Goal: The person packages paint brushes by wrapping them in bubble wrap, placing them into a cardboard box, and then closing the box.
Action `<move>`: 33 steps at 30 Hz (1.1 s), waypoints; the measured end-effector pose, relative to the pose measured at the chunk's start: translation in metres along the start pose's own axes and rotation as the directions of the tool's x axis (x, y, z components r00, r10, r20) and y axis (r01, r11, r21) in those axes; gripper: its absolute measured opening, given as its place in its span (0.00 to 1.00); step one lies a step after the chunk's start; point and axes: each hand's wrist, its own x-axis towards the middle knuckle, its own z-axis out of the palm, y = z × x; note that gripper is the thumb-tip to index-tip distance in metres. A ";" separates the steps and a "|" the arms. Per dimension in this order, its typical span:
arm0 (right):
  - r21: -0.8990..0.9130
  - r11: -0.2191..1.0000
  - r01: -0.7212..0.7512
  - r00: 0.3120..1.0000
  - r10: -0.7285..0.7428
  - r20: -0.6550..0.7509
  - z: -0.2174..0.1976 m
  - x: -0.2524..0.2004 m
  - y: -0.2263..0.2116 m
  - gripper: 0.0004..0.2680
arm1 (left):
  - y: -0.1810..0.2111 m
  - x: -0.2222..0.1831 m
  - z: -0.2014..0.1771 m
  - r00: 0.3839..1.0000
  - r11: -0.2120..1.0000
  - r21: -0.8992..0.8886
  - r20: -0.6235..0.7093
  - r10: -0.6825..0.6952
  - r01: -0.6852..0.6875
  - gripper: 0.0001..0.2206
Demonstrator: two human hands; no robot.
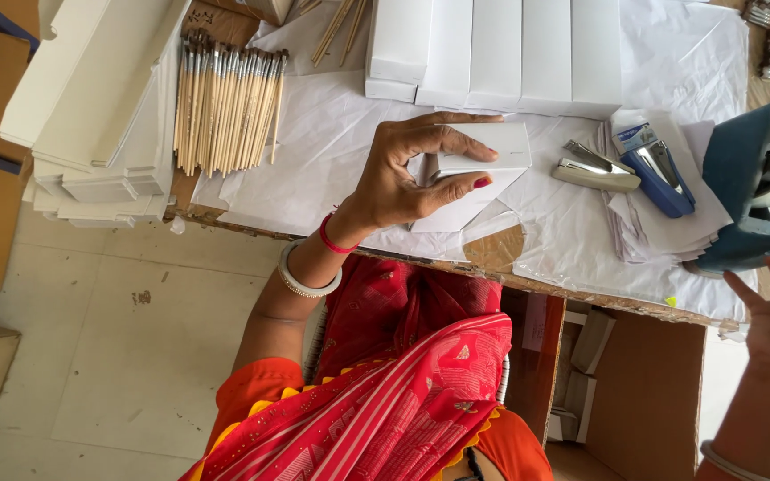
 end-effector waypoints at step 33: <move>0.439 0.147 -0.887 0.387 -0.284 0.877 0.247 -0.092 -0.198 0.33 | 0.045 -0.038 0.017 0.931 0.896 0.279 0.220 0.291 -0.346 0.17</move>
